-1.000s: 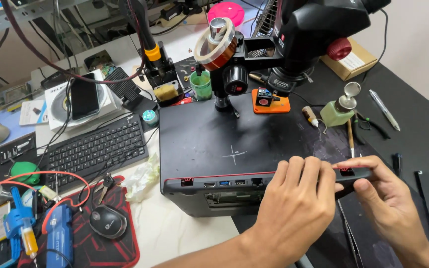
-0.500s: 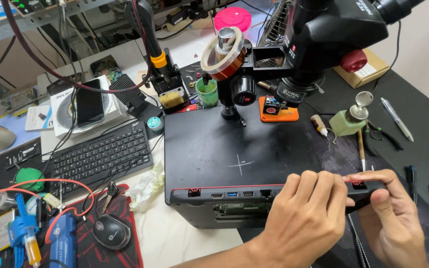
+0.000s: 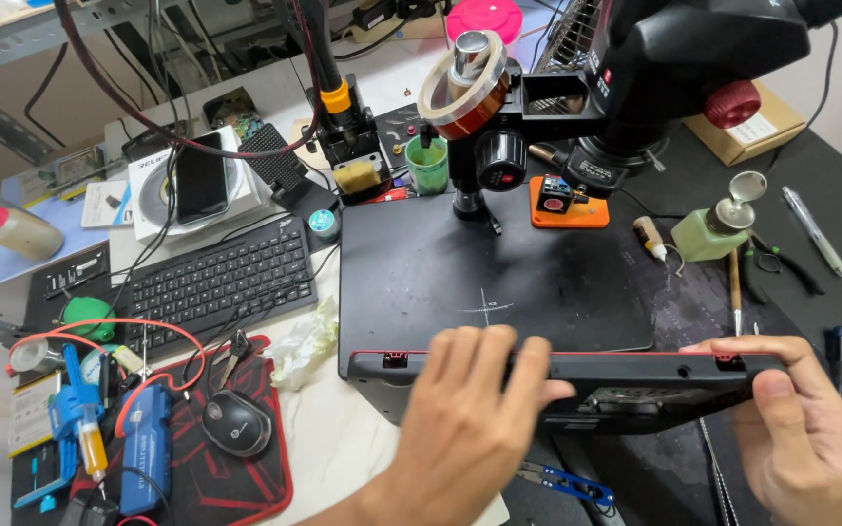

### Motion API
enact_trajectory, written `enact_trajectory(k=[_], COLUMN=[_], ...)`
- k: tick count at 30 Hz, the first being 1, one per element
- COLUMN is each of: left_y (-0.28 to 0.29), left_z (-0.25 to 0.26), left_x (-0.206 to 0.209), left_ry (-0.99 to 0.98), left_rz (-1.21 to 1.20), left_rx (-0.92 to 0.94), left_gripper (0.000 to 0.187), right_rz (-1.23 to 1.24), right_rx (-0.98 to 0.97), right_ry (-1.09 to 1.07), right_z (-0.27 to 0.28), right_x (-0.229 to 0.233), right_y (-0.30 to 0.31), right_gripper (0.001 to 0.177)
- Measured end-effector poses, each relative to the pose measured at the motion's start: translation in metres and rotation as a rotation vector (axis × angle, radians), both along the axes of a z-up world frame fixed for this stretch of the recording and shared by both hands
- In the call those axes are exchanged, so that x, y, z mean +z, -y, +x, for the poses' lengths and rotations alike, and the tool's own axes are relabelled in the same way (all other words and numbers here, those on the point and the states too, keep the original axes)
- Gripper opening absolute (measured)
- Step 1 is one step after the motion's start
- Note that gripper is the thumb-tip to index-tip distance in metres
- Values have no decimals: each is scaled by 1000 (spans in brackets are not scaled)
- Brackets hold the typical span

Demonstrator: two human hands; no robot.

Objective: The person works on a disassembled laptop, using a screwdriver to remove screws from the motherboard area. They then detach a small component, flip the laptop over to access the underside, and continue manipulating internal parts and screws.

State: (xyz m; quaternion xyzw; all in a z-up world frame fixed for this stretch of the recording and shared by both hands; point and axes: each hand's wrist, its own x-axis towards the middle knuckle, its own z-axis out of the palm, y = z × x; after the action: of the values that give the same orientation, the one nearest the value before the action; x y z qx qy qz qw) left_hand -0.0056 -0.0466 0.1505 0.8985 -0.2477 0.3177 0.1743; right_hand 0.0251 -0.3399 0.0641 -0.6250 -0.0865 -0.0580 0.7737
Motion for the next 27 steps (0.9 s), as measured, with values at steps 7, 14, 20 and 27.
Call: enact_trajectory(k=[7, 14, 20, 27], left_y=[-52, -91, -111, -126], left_z=[-8, -6, -5, -3], left_x=[14, 15, -7, -19], left_ry=[-138, -283, -577, -732], left_rz=[-45, -198, -621, -791], left_rx=[15, 28, -141, -273], left_gripper=[34, 30, 33, 33], right_rz=[-788, -1330, -1219, -1154], right_rx=[-60, -48, 187, 285], right_ry=[323, 697, 651, 615], right_z=[6, 15, 13, 12], right_x=[62, 109, 115, 116], right_y=[-12, -77, -127, -162], right_gripper=[32, 40, 38, 38])
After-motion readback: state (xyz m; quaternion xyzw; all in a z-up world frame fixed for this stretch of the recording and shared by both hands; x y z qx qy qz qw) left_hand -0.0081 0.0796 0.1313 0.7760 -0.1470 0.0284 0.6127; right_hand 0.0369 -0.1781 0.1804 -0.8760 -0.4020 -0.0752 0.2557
